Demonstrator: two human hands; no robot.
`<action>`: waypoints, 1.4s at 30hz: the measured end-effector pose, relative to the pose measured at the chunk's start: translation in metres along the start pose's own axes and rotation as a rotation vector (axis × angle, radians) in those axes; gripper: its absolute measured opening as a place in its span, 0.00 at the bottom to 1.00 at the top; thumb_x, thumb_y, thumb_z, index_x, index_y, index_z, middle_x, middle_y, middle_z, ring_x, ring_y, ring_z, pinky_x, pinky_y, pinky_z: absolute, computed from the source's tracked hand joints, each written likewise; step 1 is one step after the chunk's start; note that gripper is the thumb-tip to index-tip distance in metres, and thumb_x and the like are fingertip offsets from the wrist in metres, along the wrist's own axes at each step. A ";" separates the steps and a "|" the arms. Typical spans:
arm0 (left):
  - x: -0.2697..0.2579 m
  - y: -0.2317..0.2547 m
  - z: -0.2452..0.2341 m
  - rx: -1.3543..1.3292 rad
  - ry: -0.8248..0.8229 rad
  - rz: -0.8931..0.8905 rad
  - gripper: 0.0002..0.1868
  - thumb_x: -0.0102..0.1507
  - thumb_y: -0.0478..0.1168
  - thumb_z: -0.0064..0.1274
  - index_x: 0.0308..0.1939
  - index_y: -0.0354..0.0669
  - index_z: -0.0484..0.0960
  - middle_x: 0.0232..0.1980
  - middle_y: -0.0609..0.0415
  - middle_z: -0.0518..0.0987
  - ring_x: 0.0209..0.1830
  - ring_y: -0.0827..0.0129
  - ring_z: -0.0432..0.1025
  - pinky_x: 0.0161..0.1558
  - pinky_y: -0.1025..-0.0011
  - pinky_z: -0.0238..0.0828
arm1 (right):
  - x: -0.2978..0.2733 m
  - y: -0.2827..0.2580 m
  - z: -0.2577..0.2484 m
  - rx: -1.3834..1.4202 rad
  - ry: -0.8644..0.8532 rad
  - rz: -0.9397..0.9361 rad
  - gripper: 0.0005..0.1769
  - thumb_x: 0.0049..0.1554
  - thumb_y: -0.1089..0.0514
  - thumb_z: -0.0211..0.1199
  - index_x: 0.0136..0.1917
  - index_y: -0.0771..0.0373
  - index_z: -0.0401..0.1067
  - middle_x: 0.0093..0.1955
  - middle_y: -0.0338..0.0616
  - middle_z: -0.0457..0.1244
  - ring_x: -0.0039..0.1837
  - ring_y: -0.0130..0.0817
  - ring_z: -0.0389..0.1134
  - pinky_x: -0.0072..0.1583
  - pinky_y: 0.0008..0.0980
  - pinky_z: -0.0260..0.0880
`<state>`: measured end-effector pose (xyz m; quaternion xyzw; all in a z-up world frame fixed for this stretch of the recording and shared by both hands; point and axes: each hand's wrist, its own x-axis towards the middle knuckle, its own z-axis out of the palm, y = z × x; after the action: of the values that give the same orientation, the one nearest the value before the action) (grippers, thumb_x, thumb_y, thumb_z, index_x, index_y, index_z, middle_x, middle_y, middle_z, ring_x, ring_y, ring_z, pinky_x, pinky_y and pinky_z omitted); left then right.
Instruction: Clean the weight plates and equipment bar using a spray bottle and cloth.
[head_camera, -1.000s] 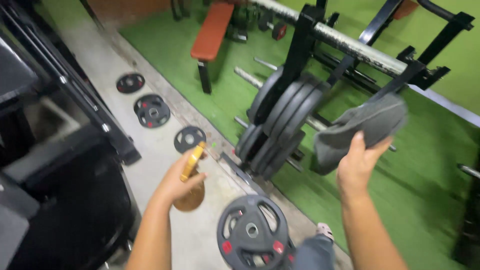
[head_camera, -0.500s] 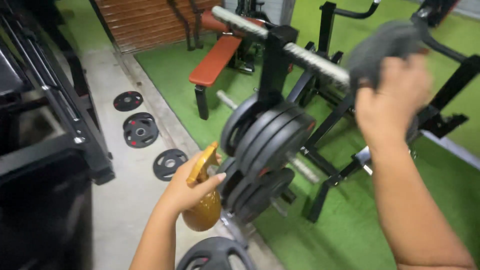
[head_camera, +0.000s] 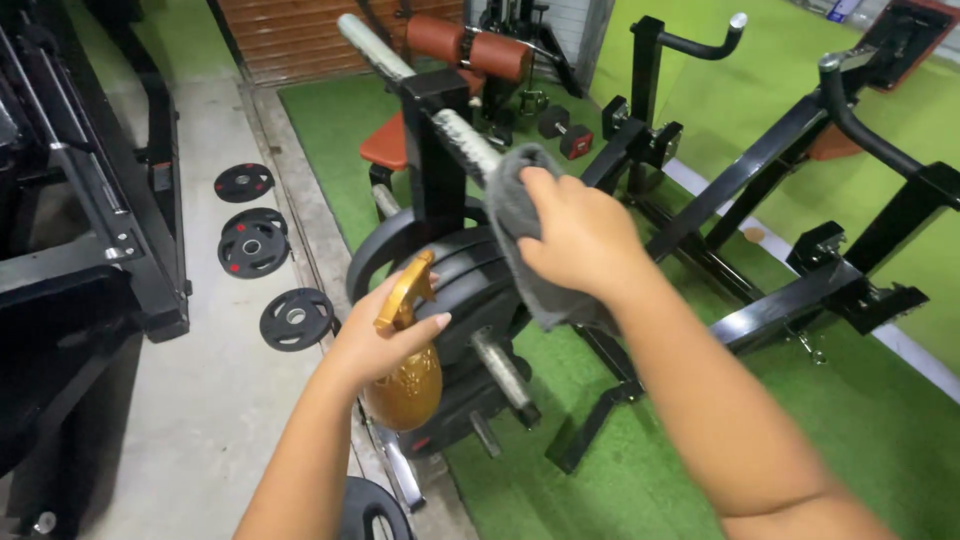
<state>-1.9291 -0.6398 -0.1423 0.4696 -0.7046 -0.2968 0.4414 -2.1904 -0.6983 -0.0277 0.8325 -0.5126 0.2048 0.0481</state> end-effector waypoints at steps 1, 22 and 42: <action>0.005 0.002 0.006 0.001 0.000 0.001 0.36 0.57 0.46 0.66 0.67 0.41 0.74 0.58 0.50 0.82 0.60 0.66 0.76 0.62 0.68 0.69 | 0.000 0.002 0.000 0.000 0.001 0.000 0.38 0.45 0.49 0.70 0.68 0.55 0.63 0.53 0.58 0.66 0.54 0.60 0.69 0.53 0.54 0.71; 0.041 0.033 -0.007 -0.151 -0.004 0.025 0.24 0.60 0.38 0.65 0.58 0.41 0.77 0.49 0.57 0.78 0.41 0.75 0.73 0.45 0.73 0.74 | -0.001 0.105 0.030 0.997 -0.098 0.068 0.29 0.52 0.67 0.56 0.68 0.64 0.68 0.59 0.37 0.67 0.58 0.25 0.66 0.59 0.26 0.67; 0.229 0.011 -0.068 0.511 0.071 -0.140 0.23 0.54 0.53 0.67 0.40 0.41 0.78 0.37 0.46 0.83 0.39 0.51 0.78 0.44 0.59 0.73 | 0.074 0.092 0.074 1.006 -0.020 0.061 0.30 0.52 0.66 0.58 0.69 0.67 0.66 0.59 0.40 0.67 0.61 0.28 0.66 0.62 0.28 0.66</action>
<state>-1.9107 -0.8475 -0.0250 0.6235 -0.7066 -0.1223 0.3115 -2.2199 -0.8250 -0.0783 0.7391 -0.3748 0.4200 -0.3700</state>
